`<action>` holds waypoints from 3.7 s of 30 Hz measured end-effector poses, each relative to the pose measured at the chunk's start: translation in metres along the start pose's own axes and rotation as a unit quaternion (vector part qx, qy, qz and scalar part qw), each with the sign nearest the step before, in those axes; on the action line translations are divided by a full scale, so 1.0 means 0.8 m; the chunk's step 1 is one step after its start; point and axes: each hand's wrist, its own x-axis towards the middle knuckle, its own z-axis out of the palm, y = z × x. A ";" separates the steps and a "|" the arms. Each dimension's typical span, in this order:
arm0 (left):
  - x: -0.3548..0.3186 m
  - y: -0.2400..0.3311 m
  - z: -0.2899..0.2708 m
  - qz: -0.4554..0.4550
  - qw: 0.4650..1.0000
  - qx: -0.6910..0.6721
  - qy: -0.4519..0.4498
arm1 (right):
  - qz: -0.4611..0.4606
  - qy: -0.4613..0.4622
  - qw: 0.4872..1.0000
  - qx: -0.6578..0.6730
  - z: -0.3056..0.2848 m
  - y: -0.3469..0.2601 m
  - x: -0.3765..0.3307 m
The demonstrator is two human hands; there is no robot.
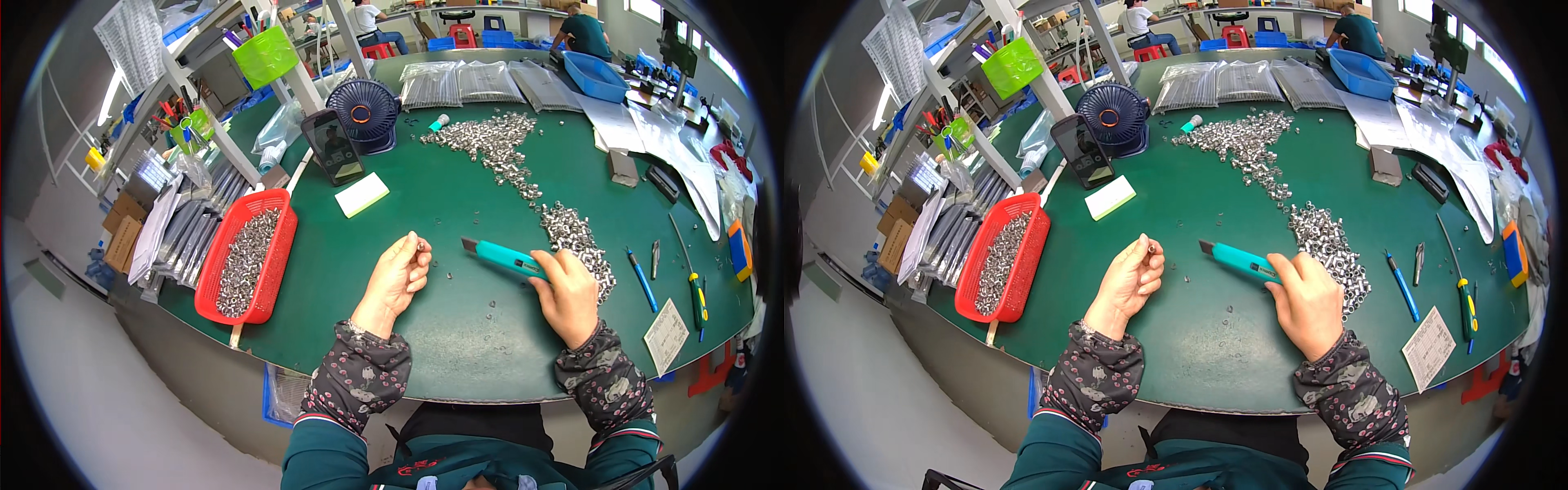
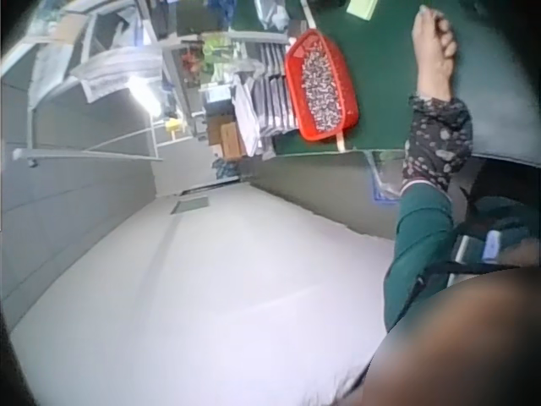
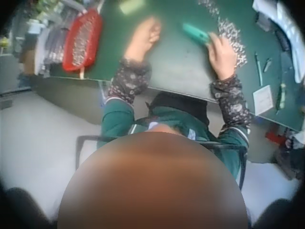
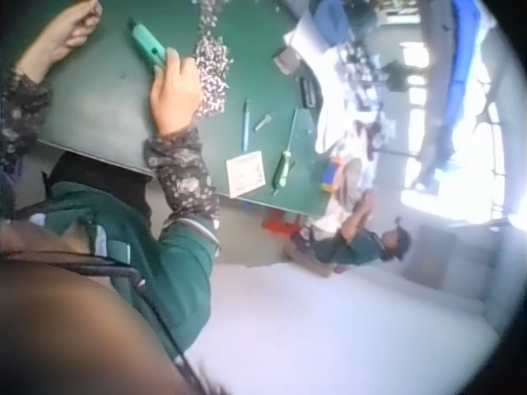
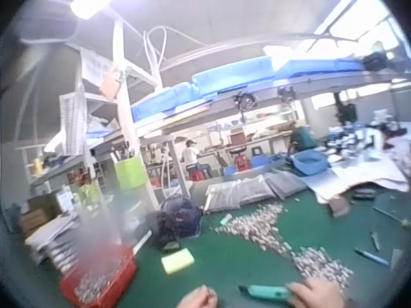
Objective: Trimming excess material from small metallic components using a utility knife at a workstation.
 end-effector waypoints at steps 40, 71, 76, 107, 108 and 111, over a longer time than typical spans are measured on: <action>0.001 -0.008 0.004 0.076 0.984 0.159 -0.003 | 0.040 -0.037 0.983 0.173 -0.001 -0.005 -0.004; 0.001 -0.003 -0.002 -0.020 0.999 0.007 0.027 | 0.031 0.028 0.998 0.047 -0.001 0.007 0.000; 0.001 -0.003 -0.003 0.004 1.000 0.008 -0.002 | 0.064 0.052 0.993 0.087 -0.005 0.004 0.003; 0.044 0.000 0.100 0.213 0.700 0.679 -0.059 | 0.278 0.261 0.748 0.544 -0.012 0.047 0.014; 0.061 -0.017 0.108 0.210 0.682 0.695 -0.092 | 0.278 0.259 0.747 0.545 -0.008 0.045 0.015; 0.099 -0.056 0.137 0.223 0.661 0.711 -0.082 | 0.296 0.245 0.718 0.580 -0.010 0.044 0.014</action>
